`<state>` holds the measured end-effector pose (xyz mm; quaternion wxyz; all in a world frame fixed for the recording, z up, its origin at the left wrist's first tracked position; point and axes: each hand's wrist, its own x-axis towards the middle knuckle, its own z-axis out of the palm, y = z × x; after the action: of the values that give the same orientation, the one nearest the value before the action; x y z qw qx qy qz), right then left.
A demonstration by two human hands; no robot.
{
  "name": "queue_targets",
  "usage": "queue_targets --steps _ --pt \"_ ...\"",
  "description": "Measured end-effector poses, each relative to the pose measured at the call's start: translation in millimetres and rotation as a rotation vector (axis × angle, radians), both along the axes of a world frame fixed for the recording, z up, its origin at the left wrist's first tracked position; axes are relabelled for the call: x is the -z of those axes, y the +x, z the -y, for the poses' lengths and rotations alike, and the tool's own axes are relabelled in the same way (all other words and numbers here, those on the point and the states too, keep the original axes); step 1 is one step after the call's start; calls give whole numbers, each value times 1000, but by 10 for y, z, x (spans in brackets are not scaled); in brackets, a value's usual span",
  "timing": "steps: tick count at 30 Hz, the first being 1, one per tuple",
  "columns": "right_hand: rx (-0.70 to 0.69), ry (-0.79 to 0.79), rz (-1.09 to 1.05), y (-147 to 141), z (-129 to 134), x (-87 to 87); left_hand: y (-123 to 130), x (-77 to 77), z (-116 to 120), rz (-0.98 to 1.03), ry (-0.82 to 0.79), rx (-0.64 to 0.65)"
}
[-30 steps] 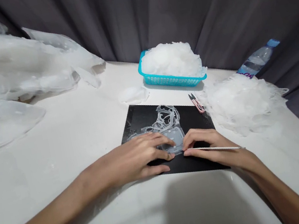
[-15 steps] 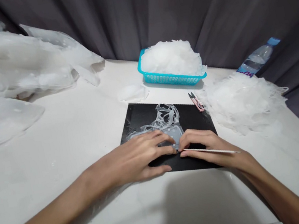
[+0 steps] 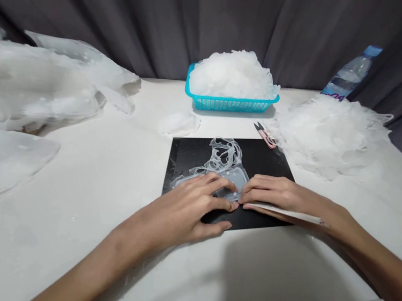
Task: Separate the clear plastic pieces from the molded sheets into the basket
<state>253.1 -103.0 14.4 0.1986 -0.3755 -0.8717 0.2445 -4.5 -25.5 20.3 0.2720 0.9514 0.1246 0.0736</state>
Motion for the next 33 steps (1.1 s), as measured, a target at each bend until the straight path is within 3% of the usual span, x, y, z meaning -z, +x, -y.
queue_targets --steps 7,15,26,28,33 --pt "7 81 48 68 20 -38 7 -21 40 -17 19 -38" --pt "-32 310 131 -8 1 190 -19 5 4 -40 -4 -22" --pt "38 524 247 -98 100 266 -30 -9 5 -90 32 -13" --pt "87 519 213 -84 33 261 -34 -9 16 -94 20 -29" --pt "371 366 -48 4 -192 126 -76 17 2 -89 -55 -110"
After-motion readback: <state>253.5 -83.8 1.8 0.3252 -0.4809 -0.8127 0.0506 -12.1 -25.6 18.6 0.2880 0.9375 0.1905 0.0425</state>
